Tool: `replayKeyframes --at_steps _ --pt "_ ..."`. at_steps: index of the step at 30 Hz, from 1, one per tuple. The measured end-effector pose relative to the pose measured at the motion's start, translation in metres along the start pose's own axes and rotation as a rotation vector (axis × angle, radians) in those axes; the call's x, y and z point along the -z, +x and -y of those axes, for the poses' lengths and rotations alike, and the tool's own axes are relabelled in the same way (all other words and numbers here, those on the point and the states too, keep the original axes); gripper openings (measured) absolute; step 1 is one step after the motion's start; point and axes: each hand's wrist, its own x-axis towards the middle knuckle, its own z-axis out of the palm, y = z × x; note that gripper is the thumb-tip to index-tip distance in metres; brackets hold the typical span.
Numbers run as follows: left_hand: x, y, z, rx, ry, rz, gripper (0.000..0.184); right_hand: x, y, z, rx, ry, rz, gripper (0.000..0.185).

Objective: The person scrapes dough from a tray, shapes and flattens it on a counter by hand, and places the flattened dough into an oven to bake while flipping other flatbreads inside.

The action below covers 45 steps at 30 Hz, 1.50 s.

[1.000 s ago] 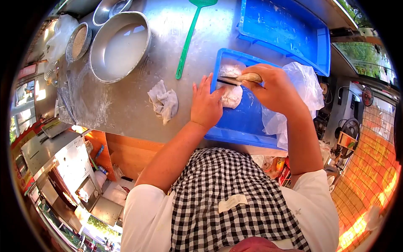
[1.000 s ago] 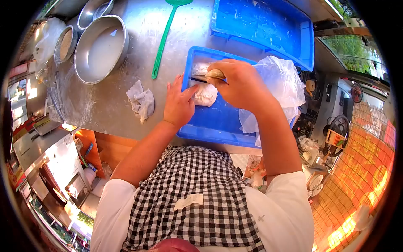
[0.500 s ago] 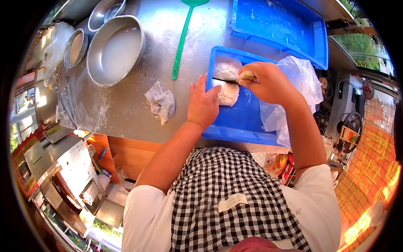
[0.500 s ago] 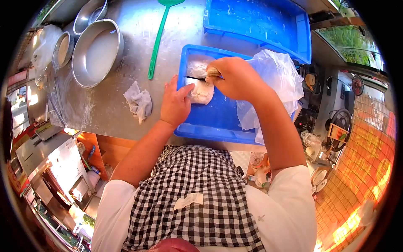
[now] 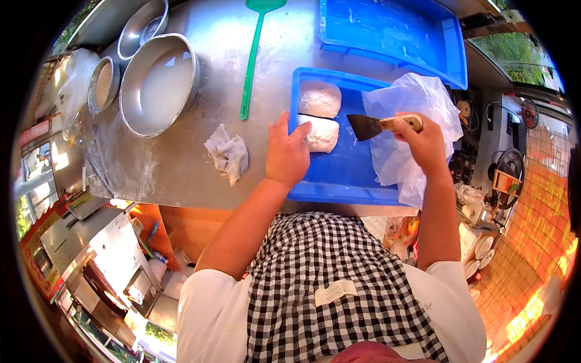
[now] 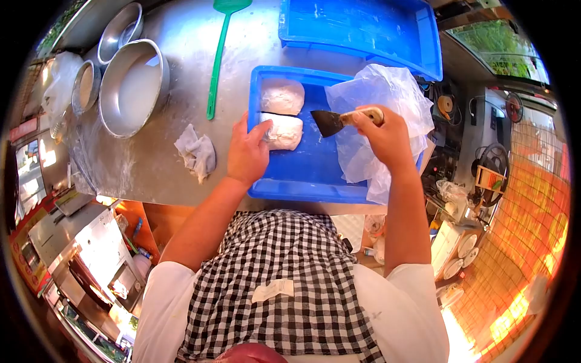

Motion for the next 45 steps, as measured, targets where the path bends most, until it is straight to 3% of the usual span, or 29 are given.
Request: replayKeyframes --at_steps 5,12,16,23,28,33,39,43,45 --pt "0.001 -0.001 0.0 -0.035 0.007 -0.018 0.047 -0.028 -0.032 -0.036 -0.197 0.454 -0.144 0.026" --pt "0.0 0.0 0.002 -0.073 0.061 -0.025 0.052 -0.038 -0.053 -0.045 -0.288 0.554 -0.27 0.029" --pt "0.0 -0.001 0.0 -0.023 -0.014 0.008 0.051 -0.069 -0.057 -0.059 -0.321 0.712 -0.237 0.028" --pt "0.004 0.0 0.001 -0.07 -0.02 -0.004 0.057 -0.062 -0.054 -0.064 -0.374 0.698 -0.162 0.031" --pt "0.003 -0.002 0.004 -0.03 -0.057 0.052 0.062 -0.128 -0.036 -0.065 -0.441 0.924 -0.088 0.034" --pt "0.0 -0.006 0.012 -0.119 -0.076 -0.036 0.059 -0.1 -0.044 -0.067 -0.395 1.043 0.011 0.035" --pt "0.043 -0.007 -0.02 -0.2 -0.275 -0.132 0.052 -0.06 -0.066 -0.037 -0.245 1.05 -0.008 0.034" --pt "0.047 0.0 -0.033 0.033 -0.786 -0.087 0.061 -0.057 -0.072 0.007 -0.136 1.036 -0.074 0.029" --pt "0.056 0.008 -0.048 0.171 -1.2 0.009 0.068 -0.065 -0.074 0.034 -0.07 0.885 -0.14 0.026"
